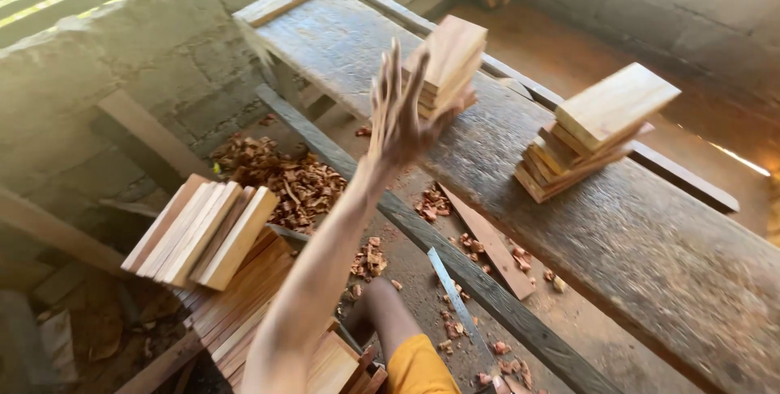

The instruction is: The recorder uses a ruler and pencil to measure and mark wood blocks in a workshop.

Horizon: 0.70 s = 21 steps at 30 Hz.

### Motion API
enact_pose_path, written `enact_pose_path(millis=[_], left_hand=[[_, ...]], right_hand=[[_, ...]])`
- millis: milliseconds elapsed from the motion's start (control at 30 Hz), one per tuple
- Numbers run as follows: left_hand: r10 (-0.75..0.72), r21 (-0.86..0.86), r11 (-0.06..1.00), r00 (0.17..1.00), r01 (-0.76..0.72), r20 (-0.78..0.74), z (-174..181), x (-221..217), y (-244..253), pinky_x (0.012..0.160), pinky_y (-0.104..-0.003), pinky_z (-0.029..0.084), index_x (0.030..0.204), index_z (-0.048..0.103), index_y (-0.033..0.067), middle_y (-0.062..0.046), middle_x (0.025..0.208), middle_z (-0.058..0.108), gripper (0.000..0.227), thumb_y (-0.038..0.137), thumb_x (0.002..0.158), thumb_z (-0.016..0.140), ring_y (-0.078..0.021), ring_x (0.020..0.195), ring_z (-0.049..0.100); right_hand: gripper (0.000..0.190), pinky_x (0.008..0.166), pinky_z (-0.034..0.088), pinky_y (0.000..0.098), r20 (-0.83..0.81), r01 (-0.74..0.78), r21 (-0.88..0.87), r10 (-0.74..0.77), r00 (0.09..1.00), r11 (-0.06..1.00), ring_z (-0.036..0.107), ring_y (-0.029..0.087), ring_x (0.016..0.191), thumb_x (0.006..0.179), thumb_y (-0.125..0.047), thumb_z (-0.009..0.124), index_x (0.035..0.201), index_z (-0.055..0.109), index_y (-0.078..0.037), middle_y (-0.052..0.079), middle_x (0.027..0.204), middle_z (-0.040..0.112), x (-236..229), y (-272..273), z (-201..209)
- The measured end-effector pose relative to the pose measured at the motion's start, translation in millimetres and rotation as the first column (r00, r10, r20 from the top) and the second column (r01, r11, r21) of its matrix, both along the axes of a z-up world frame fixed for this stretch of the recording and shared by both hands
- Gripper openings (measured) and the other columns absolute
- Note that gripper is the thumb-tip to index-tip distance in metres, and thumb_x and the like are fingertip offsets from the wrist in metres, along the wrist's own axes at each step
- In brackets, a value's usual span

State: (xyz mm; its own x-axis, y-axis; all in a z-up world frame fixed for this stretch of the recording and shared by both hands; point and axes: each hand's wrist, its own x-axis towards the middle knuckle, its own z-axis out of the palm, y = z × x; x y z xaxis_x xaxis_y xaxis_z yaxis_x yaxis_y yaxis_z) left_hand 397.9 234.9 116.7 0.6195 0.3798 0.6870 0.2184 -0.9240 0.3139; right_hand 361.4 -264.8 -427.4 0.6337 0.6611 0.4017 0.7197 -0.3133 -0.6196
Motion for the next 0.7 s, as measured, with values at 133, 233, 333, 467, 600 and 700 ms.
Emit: enact_pose_path(millis=[133,233,333,467,600,700], left_hand=[[-0.050,-0.194,0.978,0.986,0.081,0.157,-72,-115,-54,0.130,-0.063,0.027,0.166,0.026,0.0152,-0.024,0.173,0.022,0.082,0.060,0.103,0.053,-0.0403,0.161,0.026],[0.158,-0.301,0.944,0.986,-0.135,0.054,-133,-214,-109,0.120,-0.058,0.033,0.158,0.033,0.0063,-0.025,0.165,0.031,0.079,0.052,0.099,0.059,-0.0389,0.151,0.035],[0.351,-0.520,0.800,0.936,-0.300,0.000,-143,-294,-183,0.112,-0.042,0.046,0.145,0.051,0.0062,-0.019,0.150,0.053,0.060,0.030,0.093,0.069,-0.0336,0.138,0.054],[0.555,-0.500,0.689,0.825,-0.525,-0.102,-205,-388,-262,0.106,-0.042,0.046,0.134,0.059,0.0024,-0.020,0.137,0.060,0.054,0.019,0.085,0.074,-0.0359,0.128,0.058],[0.703,-0.288,0.685,0.711,-0.670,0.020,-221,-448,-301,0.104,-0.042,0.051,0.127,0.064,0.0017,-0.022,0.121,0.067,0.036,0.013,0.093,0.067,-0.0352,0.118,0.064],[0.751,-0.316,0.610,0.658,-0.726,-0.060,-177,-459,-344,0.103,-0.044,0.051,0.131,0.061,-0.0026,-0.024,0.125,0.064,0.031,0.006,0.101,0.061,-0.0379,0.118,0.062]], right_hand=[[0.030,0.075,0.046,0.0485,0.114,-0.056,0.028,0.053,0.992,0.998,0.073,0.006,0.065,0.098,-0.054,0.063,0.101,0.075,-0.027,-0.014,0.065,0.068,-2,36,32],[0.037,0.051,0.054,0.0355,-0.729,-0.202,-0.211,-0.016,0.685,0.956,0.071,0.023,0.052,0.084,-0.039,0.078,0.100,0.083,-0.006,0.009,0.061,0.076,-5,84,201],[0.034,0.046,0.052,0.0366,-0.754,-0.163,-0.273,-0.106,0.648,0.948,0.062,0.019,0.048,0.093,-0.034,0.066,0.106,0.078,-0.005,0.013,0.067,0.069,-17,109,286],[0.034,0.051,0.047,0.0352,-0.663,-0.188,-0.173,0.026,0.748,0.967,0.055,0.016,0.055,0.104,-0.033,0.058,0.106,0.078,-0.005,0.012,0.071,0.068,-26,126,327],[0.037,0.062,0.048,0.0361,-0.593,-0.070,0.006,0.061,0.803,0.997,0.061,0.019,0.071,0.108,-0.032,0.052,0.110,0.066,0.001,0.008,0.094,0.074,-15,150,271],[0.034,0.068,0.051,0.0331,-0.523,-0.156,0.008,0.137,0.841,0.988,0.065,0.017,0.074,0.108,-0.027,0.053,0.103,0.066,0.003,0.007,0.086,0.071,-6,142,194]])
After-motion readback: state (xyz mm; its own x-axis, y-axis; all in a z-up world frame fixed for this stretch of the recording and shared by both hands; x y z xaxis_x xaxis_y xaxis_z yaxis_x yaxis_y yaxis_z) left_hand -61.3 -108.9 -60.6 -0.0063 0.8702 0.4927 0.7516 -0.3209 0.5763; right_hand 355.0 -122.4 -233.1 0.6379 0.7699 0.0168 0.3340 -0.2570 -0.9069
